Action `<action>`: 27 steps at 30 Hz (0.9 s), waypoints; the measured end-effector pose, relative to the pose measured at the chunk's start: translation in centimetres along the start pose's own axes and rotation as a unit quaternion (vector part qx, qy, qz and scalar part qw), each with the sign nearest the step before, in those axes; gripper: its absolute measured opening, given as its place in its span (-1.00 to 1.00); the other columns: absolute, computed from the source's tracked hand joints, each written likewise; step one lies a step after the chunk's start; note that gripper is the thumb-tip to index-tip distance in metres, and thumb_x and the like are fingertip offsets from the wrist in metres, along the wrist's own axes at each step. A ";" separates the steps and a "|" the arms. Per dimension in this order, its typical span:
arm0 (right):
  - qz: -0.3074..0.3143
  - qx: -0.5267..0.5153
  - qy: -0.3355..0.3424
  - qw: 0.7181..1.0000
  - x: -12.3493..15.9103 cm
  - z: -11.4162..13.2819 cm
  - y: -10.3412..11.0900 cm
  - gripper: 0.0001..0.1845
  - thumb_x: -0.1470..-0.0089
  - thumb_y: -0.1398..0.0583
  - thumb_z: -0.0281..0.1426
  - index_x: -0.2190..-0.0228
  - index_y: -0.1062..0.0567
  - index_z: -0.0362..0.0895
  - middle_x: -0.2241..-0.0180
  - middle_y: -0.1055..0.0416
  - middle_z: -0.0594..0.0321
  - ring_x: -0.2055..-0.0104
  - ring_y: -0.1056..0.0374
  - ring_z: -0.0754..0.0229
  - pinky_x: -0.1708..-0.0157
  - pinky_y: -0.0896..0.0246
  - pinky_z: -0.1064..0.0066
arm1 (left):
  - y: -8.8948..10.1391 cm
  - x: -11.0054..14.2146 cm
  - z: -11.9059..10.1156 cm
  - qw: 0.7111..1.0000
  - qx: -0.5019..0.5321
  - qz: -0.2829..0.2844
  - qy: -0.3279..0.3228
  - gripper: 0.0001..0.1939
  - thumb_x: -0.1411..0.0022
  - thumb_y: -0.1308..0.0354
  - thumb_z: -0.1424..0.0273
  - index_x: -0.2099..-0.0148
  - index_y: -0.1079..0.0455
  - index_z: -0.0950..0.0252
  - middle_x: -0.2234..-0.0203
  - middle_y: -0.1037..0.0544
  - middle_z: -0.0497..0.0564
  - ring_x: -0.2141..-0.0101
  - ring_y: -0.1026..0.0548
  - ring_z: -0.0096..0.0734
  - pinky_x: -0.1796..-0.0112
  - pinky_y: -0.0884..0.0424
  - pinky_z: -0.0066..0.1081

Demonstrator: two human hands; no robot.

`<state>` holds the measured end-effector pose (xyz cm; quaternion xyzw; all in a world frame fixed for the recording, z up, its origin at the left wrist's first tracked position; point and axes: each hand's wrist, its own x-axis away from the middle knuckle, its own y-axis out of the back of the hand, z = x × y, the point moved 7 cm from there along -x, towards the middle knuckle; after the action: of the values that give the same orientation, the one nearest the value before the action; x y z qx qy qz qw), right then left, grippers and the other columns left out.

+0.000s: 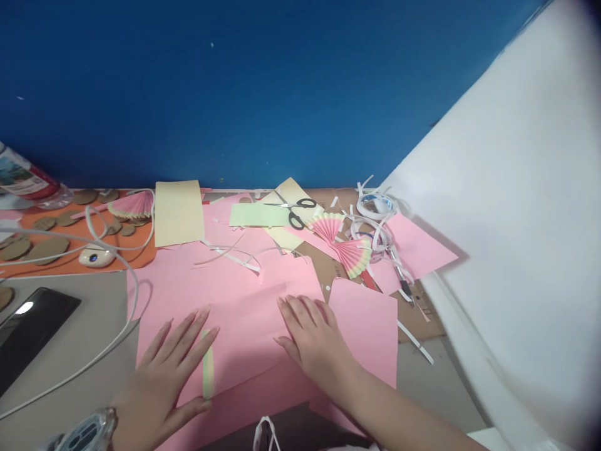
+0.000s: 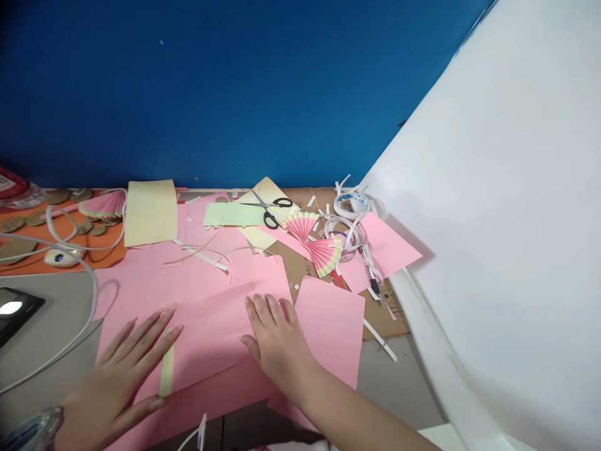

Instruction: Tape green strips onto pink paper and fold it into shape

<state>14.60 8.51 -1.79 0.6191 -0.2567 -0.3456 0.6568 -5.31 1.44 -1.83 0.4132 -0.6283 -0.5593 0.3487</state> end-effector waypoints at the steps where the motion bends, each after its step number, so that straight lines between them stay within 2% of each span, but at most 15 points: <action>1: 0.000 -0.004 -0.001 1.000 0.0 0.0 0.0 -0.48 -0.19 0.00 -0.18 -0.11 -0.25 -0.17 -0.07 -0.28 0.14 -0.05 -0.12 0.05 -0.06 0.14 0.15 | -0.1 0.0 -0.2 1.000 -0.001 0.000 0.001 -0.11 -0.07 0.03 -0.10 -0.32 0.19 0.21 -0.27 0.07 0.18 -0.22 0.02 0.04 -0.14 0.15 0.02; 4: -0.001 -0.011 -0.008 1.000 0.2 -0.1 -0.1 -0.50 -0.21 0.02 -0.20 -0.11 -0.24 -0.17 -0.08 -0.27 0.18 -0.08 -0.09 0.05 -0.07 0.17 0.14 | -0.3 0.1 -0.3 1.000 -0.003 -0.007 0.018 -0.05 0.02 -0.01 -0.17 -0.31 0.16 0.13 -0.28 0.08 0.18 -0.22 0.03 0.09 -0.12 0.13 0.08; 7: 0.000 -0.011 -0.013 1.000 0.3 -0.1 -0.2 -0.50 -0.22 0.02 -0.22 -0.12 -0.23 -0.17 -0.10 -0.26 0.20 -0.09 -0.07 0.06 -0.08 0.18 0.14 | -0.5 0.1 -0.2 1.000 0.003 -0.007 0.029 -0.10 0.04 -0.03 -0.18 -0.28 0.06 0.05 -0.28 0.09 0.13 -0.22 0.03 0.09 -0.12 0.12 0.08; 15: -0.003 0.002 -0.030 1.000 0.3 -0.3 -0.1 -0.50 -0.20 0.02 -0.21 -0.11 -0.24 -0.16 -0.08 -0.28 0.15 -0.08 -0.09 0.05 -0.04 0.13 0.15 | -0.6 0.3 0.0 0.999 0.007 -0.011 0.034 -0.20 0.04 -0.12 -0.08 -0.22 -0.13 0.11 -0.27 0.05 0.12 -0.21 0.03 0.11 -0.12 0.11 0.10; 22: 0.004 -0.009 -0.041 0.999 0.4 -0.5 -0.3 -0.49 -0.19 0.00 -0.20 -0.12 -0.23 -0.14 -0.09 -0.28 0.17 -0.07 -0.10 0.05 -0.04 0.13 0.14 | -0.9 0.3 0.3 0.999 -0.005 -0.007 0.036 -0.12 0.16 -0.23 -0.04 -0.22 -0.11 0.07 -0.27 0.04 0.10 -0.21 0.01 0.10 -0.13 0.11 0.09; 27: -0.001 -0.023 -0.049 0.999 0.4 -0.5 -0.3 -0.48 -0.18 -0.01 -0.18 -0.12 -0.23 -0.13 -0.09 -0.28 0.18 -0.09 -0.08 0.04 -0.05 0.16 0.14 | -1.4 0.6 0.9 0.999 0.008 0.010 0.037 -0.11 0.18 -0.12 -0.19 -0.21 -0.10 -0.04 -0.27 0.03 0.02 -0.20 -0.05 0.07 -0.14 0.14 0.02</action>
<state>15.23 8.52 -2.22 0.5864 -0.2799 -0.3819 0.6572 -6.16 1.22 -3.38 0.4302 -0.6238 -0.5345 0.3742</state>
